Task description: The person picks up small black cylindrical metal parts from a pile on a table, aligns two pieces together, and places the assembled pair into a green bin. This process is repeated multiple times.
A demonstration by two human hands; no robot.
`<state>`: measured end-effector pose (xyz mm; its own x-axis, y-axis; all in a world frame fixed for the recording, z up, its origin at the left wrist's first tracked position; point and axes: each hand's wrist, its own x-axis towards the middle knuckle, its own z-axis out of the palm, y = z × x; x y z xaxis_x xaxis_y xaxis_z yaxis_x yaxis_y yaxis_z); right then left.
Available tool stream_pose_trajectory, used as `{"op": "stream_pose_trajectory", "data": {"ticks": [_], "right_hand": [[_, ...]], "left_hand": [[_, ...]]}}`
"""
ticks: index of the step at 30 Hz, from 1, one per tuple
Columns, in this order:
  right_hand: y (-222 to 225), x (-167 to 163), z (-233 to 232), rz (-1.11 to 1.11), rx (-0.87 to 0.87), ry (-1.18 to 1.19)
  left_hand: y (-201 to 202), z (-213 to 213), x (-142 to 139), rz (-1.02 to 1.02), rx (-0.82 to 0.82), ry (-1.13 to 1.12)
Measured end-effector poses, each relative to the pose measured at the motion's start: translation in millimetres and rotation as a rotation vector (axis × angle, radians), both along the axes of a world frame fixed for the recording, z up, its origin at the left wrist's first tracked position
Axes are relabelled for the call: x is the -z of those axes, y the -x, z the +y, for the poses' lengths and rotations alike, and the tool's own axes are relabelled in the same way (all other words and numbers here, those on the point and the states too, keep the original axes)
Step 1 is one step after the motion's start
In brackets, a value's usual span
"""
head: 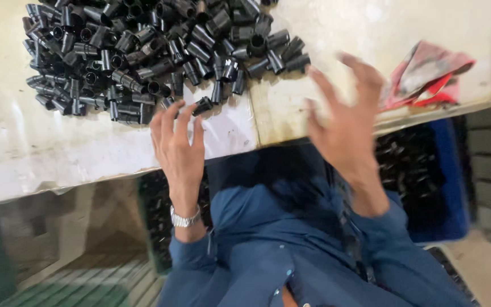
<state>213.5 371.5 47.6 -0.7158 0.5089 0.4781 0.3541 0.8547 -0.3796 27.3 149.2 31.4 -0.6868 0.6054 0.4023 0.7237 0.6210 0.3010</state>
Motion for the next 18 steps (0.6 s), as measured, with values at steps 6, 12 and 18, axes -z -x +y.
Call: {"op": "stream_pose_trajectory", "data": {"ticks": [6,12,18], "right_hand": [[99,4,-32,-0.154,-0.118,-0.045],[117,23,-65,-0.052,-0.157,0.056],[127,17,-69,0.011,-0.200,0.257]], "left_hand": [[8,-11,-15,-0.031,0.092,-0.118],[40,3,-3,0.010,0.188,-0.167],[48,9,5,0.037,0.207,-0.025]]}}
